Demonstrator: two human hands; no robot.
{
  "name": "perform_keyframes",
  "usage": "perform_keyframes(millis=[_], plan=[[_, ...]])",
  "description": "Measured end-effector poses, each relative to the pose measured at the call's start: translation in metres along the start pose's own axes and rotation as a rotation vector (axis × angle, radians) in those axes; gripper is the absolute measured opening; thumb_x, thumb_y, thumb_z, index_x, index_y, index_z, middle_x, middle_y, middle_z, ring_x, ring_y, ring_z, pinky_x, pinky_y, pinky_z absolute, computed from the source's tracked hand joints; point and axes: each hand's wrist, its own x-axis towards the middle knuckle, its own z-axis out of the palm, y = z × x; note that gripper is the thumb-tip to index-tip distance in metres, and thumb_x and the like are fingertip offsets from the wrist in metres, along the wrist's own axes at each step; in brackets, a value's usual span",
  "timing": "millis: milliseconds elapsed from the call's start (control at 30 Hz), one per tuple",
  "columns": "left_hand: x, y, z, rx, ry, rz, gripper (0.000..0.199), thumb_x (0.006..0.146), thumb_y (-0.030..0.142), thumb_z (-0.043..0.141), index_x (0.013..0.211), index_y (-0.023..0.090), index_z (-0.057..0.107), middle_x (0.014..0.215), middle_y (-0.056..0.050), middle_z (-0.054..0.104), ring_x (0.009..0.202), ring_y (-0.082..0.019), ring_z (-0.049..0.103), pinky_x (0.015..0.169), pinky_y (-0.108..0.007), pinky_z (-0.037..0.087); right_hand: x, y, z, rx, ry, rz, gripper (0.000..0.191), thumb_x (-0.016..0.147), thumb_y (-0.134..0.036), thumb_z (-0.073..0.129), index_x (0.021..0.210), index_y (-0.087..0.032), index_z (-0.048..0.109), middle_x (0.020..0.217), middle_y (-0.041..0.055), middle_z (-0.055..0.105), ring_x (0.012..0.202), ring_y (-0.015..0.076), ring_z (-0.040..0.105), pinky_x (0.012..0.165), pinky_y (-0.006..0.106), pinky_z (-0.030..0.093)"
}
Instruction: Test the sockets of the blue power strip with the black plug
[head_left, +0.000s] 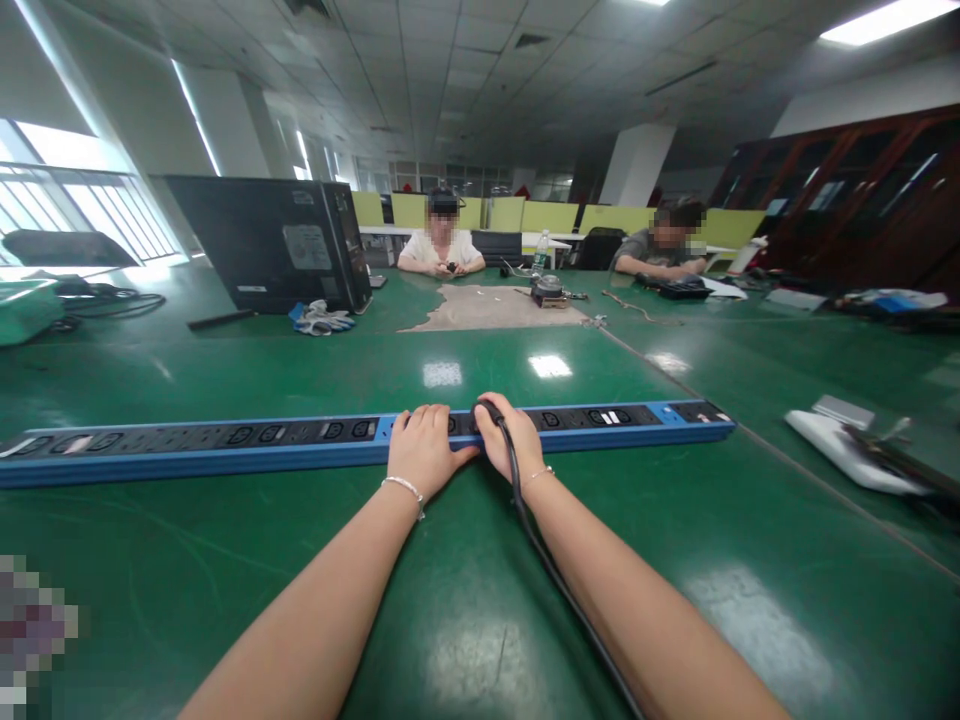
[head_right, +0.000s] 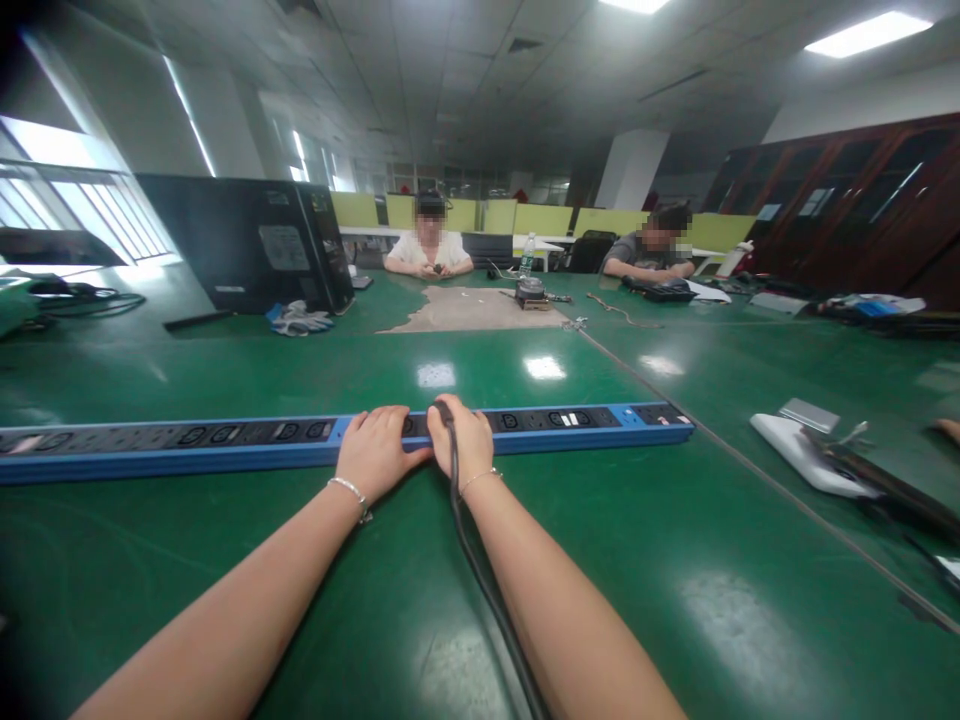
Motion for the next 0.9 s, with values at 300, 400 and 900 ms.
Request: perform_keyframes(millis=[300, 400, 900], plan=[[0.001, 0.002, 0.000, 0.015, 0.016, 0.002, 0.043, 0.078, 0.035, 0.053, 0.114, 0.012, 0.054, 0.117, -0.013, 0.063, 0.113, -0.028, 0.053, 0.097, -0.044, 0.035, -0.002, -0.024, 0.015, -0.400, 0.014, 0.015, 0.026, 0.090, -0.035, 0.039, 0.100, -0.022, 0.060, 0.084, 0.0057, 0.070, 0.090, 0.0187, 0.063, 0.088, 0.032, 0.037], [0.001, 0.002, 0.001, 0.018, 0.017, 0.004, 0.040, 0.080, 0.031, 0.050, 0.115, 0.012, 0.055, 0.118, -0.014, 0.062, 0.114, -0.028, 0.052, 0.098, -0.045, 0.035, -0.007, -0.026, 0.021, -0.429, 0.056, 0.025, 0.028, 0.090, -0.035, 0.039, 0.101, -0.021, 0.060, 0.091, 0.0077, 0.070, 0.097, 0.0187, 0.061, 0.093, 0.033, 0.035], [0.003, 0.005, -0.004, -0.122, -0.087, 0.077, 0.047, 0.085, 0.034, 0.050, 0.131, 0.031, 0.043, 0.126, -0.003, 0.060, 0.125, -0.022, 0.046, 0.107, -0.049, 0.024, -0.017, 0.015, -0.013, -0.380, -0.274, -0.247, 0.057, 0.084, -0.029, 0.043, 0.140, -0.020, 0.037, 0.140, 0.0033, 0.046, 0.131, 0.0207, 0.036, 0.109, 0.040, 0.026]])
